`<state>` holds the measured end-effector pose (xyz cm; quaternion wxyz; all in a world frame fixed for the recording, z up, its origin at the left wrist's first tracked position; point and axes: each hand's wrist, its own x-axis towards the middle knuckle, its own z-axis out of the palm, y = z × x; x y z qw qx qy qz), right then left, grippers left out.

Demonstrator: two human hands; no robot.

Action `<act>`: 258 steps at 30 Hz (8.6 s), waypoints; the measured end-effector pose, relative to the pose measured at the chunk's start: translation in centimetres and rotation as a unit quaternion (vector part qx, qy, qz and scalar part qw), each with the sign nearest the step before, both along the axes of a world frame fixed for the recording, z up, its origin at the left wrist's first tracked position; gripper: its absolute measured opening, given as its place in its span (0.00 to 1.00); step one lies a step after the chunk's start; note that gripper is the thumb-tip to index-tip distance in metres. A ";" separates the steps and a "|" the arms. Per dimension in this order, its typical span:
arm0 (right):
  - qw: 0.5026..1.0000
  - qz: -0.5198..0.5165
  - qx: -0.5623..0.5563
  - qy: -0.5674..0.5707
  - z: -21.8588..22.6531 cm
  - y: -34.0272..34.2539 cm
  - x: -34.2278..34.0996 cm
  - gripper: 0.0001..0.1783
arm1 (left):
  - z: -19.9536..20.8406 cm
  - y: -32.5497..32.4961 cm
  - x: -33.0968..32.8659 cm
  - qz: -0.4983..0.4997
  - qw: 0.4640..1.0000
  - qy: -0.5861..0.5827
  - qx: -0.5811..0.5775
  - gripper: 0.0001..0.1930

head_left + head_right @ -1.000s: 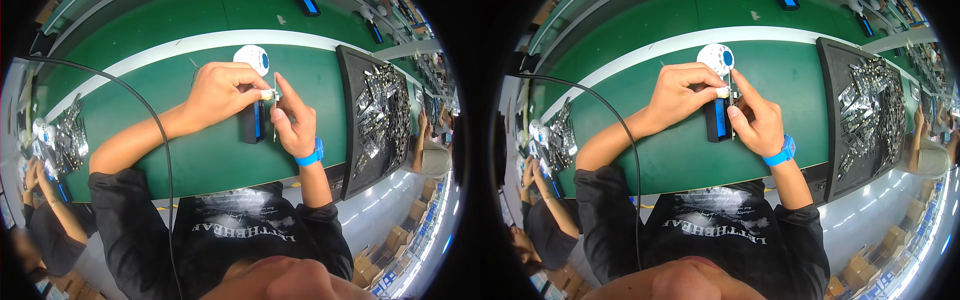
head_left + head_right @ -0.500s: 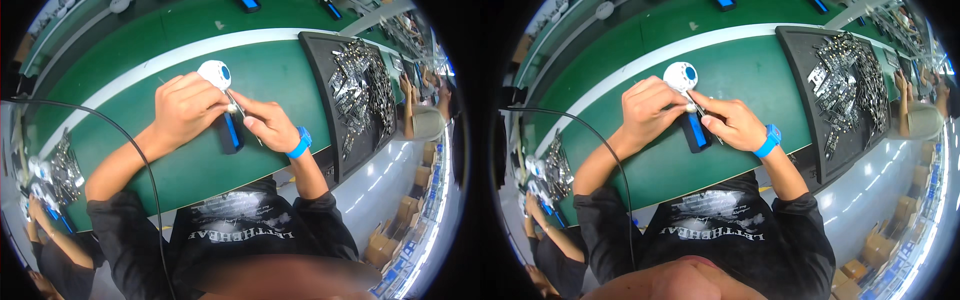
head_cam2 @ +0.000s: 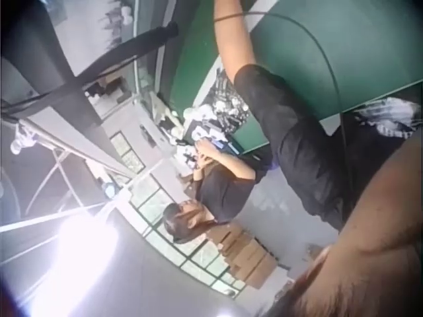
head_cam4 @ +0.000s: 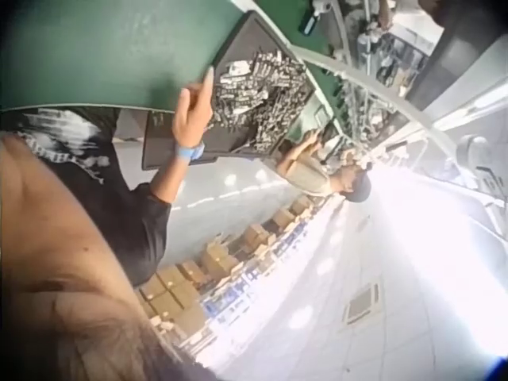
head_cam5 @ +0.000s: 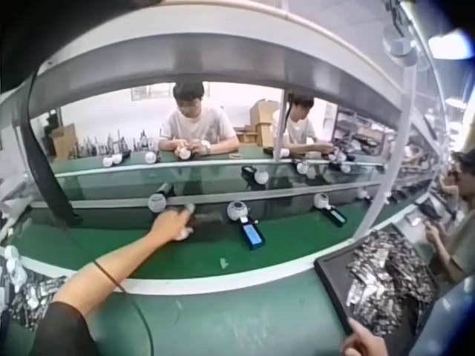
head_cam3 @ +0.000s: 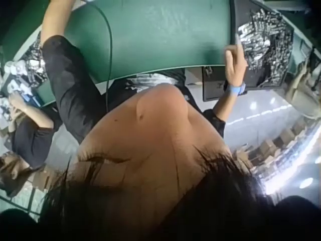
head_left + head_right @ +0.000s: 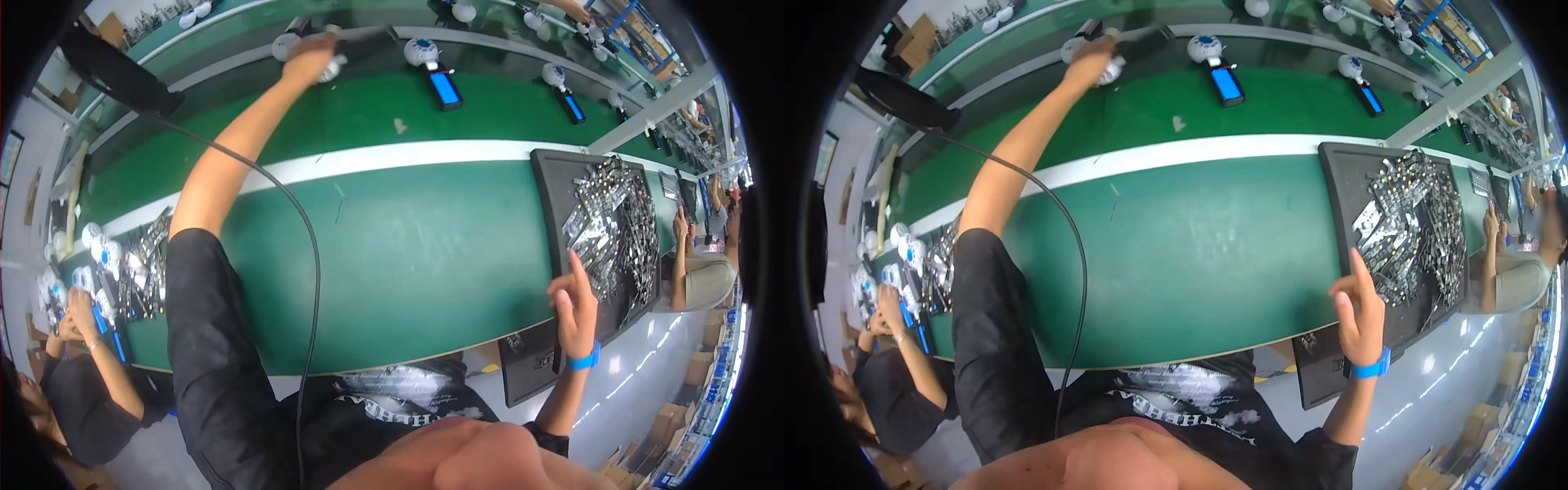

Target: Assemble small circular plastic components and metal pins onto a blue handheld device base on a factory production line.

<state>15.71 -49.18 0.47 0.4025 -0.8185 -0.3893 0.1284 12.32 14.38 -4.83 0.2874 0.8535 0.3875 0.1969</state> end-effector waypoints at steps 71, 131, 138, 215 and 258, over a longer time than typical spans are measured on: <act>0.965 0.132 0.151 0.166 -7.6 17.4 -3.0 0.37 | -1.5 -26.4 -12.1 -0.363 0.905 -0.200 -0.095 0.09; 0.954 -0.070 -0.134 -0.258 -6.3 -1.5 25.4 0.38 | 1.0 -1.5 -5.6 -0.018 0.996 -0.026 0.088 0.20; 0.874 -0.127 -0.323 -0.339 -5.3 3.9 21.4 0.31 | -0.9 6.8 -1.6 0.113 0.981 -0.065 0.141 0.37; 0.987 0.127 0.102 -0.001 -6.7 14.5 -5.8 0.40 | 0.1 -29.3 -11.7 -0.348 0.888 -0.193 0.230 0.08; 0.920 -0.002 0.231 0.317 -5.3 13.7 -4.2 0.30 | 0.7 -27.8 -8.3 -0.269 0.959 -0.068 -0.060 0.12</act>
